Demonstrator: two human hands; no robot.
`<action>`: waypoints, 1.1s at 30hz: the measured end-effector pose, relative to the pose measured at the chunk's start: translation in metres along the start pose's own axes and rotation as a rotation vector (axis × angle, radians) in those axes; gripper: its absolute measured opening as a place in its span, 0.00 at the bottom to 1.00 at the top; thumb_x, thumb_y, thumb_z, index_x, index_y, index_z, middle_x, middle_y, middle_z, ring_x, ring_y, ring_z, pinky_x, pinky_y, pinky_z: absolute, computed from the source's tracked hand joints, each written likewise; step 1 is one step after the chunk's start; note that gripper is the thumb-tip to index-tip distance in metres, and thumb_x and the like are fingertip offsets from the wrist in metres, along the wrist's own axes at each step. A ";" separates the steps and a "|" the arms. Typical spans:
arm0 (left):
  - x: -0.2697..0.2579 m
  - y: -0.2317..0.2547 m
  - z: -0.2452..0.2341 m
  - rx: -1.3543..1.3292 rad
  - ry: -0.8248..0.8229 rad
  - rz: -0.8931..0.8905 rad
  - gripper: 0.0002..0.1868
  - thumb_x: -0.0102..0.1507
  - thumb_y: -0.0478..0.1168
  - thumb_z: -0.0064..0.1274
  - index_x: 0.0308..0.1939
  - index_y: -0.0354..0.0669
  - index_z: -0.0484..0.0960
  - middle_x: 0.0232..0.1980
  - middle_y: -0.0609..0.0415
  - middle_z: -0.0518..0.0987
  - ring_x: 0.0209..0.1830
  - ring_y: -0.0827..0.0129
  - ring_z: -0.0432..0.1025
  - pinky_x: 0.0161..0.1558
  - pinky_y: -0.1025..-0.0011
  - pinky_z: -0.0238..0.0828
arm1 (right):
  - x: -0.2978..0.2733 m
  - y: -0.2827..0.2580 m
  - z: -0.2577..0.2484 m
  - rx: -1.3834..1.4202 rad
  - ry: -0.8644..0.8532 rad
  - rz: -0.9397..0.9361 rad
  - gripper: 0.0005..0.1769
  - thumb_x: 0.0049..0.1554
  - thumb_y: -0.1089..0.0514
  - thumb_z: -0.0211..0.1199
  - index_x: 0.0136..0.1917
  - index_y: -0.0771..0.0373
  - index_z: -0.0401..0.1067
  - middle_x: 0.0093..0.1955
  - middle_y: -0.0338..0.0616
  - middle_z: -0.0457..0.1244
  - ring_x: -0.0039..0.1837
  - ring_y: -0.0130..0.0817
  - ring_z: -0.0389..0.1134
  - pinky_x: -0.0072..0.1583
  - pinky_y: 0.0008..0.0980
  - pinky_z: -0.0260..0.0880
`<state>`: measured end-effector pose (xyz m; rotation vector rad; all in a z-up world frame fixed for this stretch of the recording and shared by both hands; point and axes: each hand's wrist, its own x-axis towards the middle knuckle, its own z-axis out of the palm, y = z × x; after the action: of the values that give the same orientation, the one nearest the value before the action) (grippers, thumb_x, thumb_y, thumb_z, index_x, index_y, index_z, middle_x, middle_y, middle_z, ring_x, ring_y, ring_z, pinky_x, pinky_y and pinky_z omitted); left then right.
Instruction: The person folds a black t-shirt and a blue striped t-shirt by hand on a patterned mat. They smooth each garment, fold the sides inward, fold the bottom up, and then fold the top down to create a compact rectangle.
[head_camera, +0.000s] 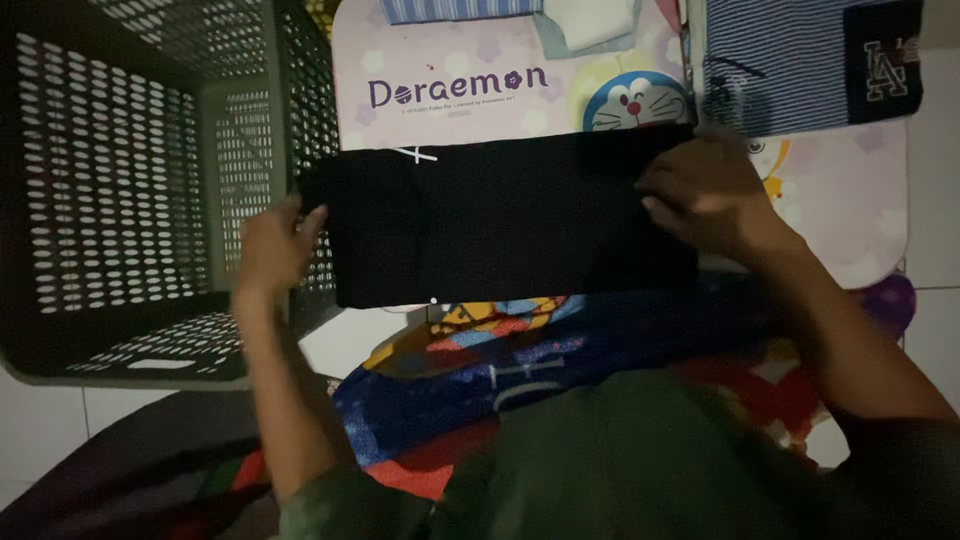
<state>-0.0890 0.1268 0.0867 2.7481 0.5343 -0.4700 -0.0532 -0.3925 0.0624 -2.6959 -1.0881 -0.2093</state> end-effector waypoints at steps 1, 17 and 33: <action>-0.005 0.015 0.007 0.135 0.327 0.205 0.25 0.71 0.49 0.58 0.61 0.30 0.77 0.57 0.34 0.78 0.53 0.49 0.73 0.55 0.50 0.65 | 0.002 -0.004 -0.001 0.033 0.048 0.007 0.18 0.58 0.51 0.69 0.58 0.60 0.77 0.59 0.47 0.69 0.64 0.45 0.69 0.74 0.53 0.60; -0.014 0.150 0.139 0.007 0.342 0.754 0.54 0.67 0.67 0.48 0.81 0.31 0.44 0.85 0.41 0.44 0.86 0.46 0.38 0.80 0.45 0.37 | 0.041 -0.035 0.063 0.102 -0.050 0.166 0.59 0.57 0.30 0.59 0.81 0.76 0.44 0.83 0.71 0.43 0.84 0.62 0.39 0.81 0.53 0.38; 0.014 0.171 0.124 0.080 0.390 0.647 0.29 0.72 0.55 0.49 0.71 0.43 0.71 0.75 0.47 0.68 0.76 0.51 0.60 0.76 0.41 0.41 | 0.040 0.007 0.063 0.067 0.014 0.305 0.28 0.61 0.51 0.66 0.68 0.69 0.68 0.70 0.60 0.61 0.70 0.57 0.61 0.72 0.52 0.59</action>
<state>-0.0391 -0.0637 0.0093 2.8787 -0.3133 0.2057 -0.0170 -0.3544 0.0088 -2.7480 -0.6546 -0.1354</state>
